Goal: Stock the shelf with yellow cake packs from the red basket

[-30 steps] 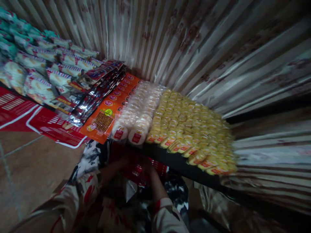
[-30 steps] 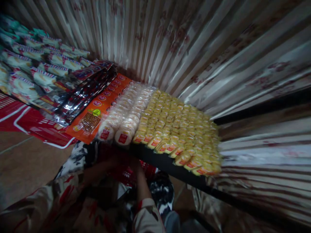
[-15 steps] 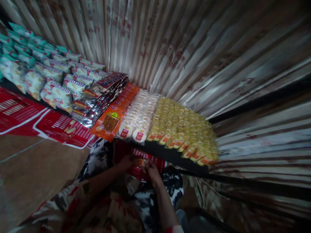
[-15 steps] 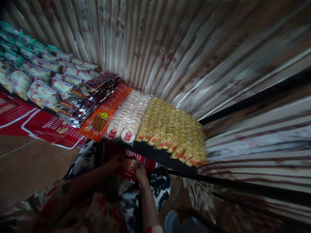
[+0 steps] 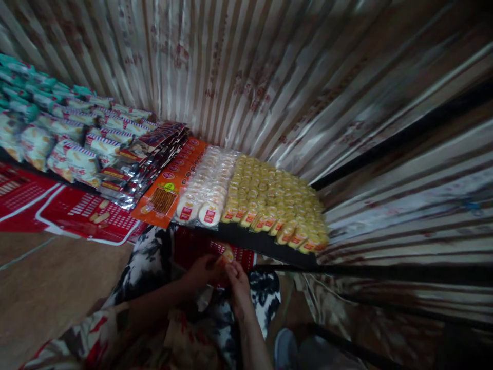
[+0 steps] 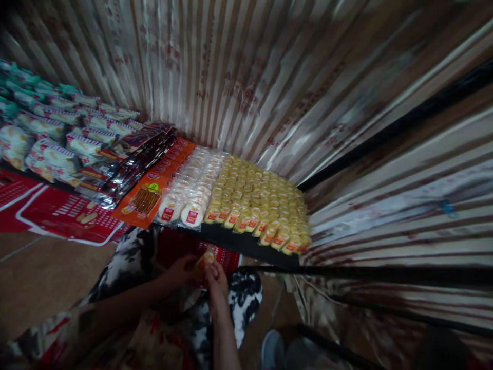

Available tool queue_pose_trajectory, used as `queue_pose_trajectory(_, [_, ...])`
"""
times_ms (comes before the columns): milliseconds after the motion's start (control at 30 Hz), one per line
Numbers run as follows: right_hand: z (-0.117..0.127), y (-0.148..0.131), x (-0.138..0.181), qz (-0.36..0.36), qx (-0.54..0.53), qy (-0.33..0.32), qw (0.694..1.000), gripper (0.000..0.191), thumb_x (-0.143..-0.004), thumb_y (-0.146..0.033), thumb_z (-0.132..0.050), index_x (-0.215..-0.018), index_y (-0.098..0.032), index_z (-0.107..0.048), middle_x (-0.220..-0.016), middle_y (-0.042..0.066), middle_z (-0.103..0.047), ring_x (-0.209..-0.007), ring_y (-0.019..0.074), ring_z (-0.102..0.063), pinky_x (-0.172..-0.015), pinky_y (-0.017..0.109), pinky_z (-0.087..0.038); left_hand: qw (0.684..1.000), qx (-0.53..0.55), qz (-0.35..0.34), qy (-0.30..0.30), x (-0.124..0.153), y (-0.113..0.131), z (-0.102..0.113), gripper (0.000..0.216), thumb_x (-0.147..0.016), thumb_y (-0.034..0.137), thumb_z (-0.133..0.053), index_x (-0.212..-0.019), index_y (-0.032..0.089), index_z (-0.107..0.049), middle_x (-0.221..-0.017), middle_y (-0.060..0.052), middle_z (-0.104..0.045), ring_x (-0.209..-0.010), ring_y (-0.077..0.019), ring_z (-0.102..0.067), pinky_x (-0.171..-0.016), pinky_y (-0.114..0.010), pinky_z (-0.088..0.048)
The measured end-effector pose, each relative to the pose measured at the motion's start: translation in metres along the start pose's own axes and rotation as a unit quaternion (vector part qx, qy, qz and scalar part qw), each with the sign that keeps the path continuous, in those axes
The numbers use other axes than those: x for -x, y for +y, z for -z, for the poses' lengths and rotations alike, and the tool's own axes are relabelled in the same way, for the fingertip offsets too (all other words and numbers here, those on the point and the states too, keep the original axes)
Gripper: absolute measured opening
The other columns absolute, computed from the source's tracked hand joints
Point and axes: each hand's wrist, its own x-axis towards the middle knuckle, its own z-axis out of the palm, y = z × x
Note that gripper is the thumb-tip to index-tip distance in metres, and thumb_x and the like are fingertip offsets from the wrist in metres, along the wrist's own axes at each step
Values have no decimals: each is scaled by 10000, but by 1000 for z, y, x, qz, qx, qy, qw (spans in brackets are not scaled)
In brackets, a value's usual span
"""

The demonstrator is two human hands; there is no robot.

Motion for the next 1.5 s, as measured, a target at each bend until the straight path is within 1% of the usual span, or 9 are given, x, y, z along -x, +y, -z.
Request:
queue_pose_trajectory(200, [15, -27, 15, 60, 24, -48, 997, 497, -659, -452, -693, -1079, -220, -568, -996, 47, -664, -925, 209, -612, -867, 348, -460, 952, -294, -70, -39, 2, 55, 0, 328, -706, 345, -583, -959, 141, -629, -951, -85, -630, -865, -236, -581, -782, -331, -440])
queue_pose_trajectory(400, [28, -61, 16, 120, 133, -109, 978, 401, -707, -417, -657, -1055, -224, -609, -1005, 53, -660, -929, 219, -607, -874, 378, -460, 923, -323, -197, -70, -12, 95, -14, 374, -747, 311, -544, -1090, 163, -564, -977, -62, -605, -881, -185, -570, -802, -268, -431])
queue_pose_trajectory(500, [32, -64, 9, 146, 159, -80, 973, 421, -736, -427, -612, -1096, -211, -579, -951, 56, -663, -844, 203, -621, -790, 349, -497, 910, -352, -210, -66, -18, 107, -27, 261, -755, 231, -507, -995, 183, -599, -920, -36, -604, -839, -161, -582, -771, -247, -441])
queue_pose_trajectory(567, [35, -64, 5, 189, 179, -5, 966, 466, -753, -436, -583, -1147, -191, -532, -948, 66, -651, -814, 191, -616, -762, 333, -501, 902, -366, -221, -55, -22, 117, -36, 290, -768, 195, -473, -1036, 194, -581, -957, -35, -600, -845, -153, -591, -775, -244, -449])
queue_pose_trajectory(733, [41, -73, -1, 360, 289, 230, 857, 400, -804, -397, -514, -1119, -149, -509, -1082, 123, -565, -886, 190, -572, -787, 344, -473, 876, -394, -279, -1, -40, 144, -64, 376, -809, 187, -444, -1185, 186, -464, -1179, -56, -550, -1056, -168, -533, -923, -279, -416])
queue_pose_trajectory(833, [46, -78, -8, 443, 348, 238, 791, 303, -851, -338, -445, -1057, -141, -547, -1072, 134, -556, -999, 210, -527, -865, 375, -435, 859, -416, -298, 23, -54, 154, -83, 354, -826, 193, -451, -1178, 160, -442, -1178, -72, -547, -1092, -174, -507, -944, -293, -409])
queue_pose_trajectory(933, [51, -76, -21, 465, 389, 234, 760, 329, -868, -320, -403, -1079, -120, -557, -1077, 154, -543, -1043, 225, -503, -907, 398, -409, 842, -450, -297, 21, -65, 163, -98, 270, -844, 181, -437, -1110, 158, -470, -1127, -77, -558, -1063, -179, -515, -915, -295, -427])
queue_pose_trajectory(1333, [71, -67, -63, 454, 420, 255, 743, 375, -852, -309, -351, -1076, -106, -573, -1051, 167, -542, -1010, 242, -513, -881, 401, -430, 759, -576, -301, 28, -89, 169, -122, 206, -846, 143, -411, -1040, 150, -479, -1008, -75, -549, -891, -189, -562, -779, -301, -475])
queue_pose_trajectory(1500, [68, -67, -70, 450, 413, 243, 753, 372, -841, -311, -349, -1024, -107, -601, -1042, 167, -552, -1000, 248, -520, -866, 406, -442, 750, -605, -267, 17, -85, 177, -118, 283, -812, 112, -434, -1094, 141, -442, -1031, -82, -536, -855, -175, -575, -717, -272, -490])
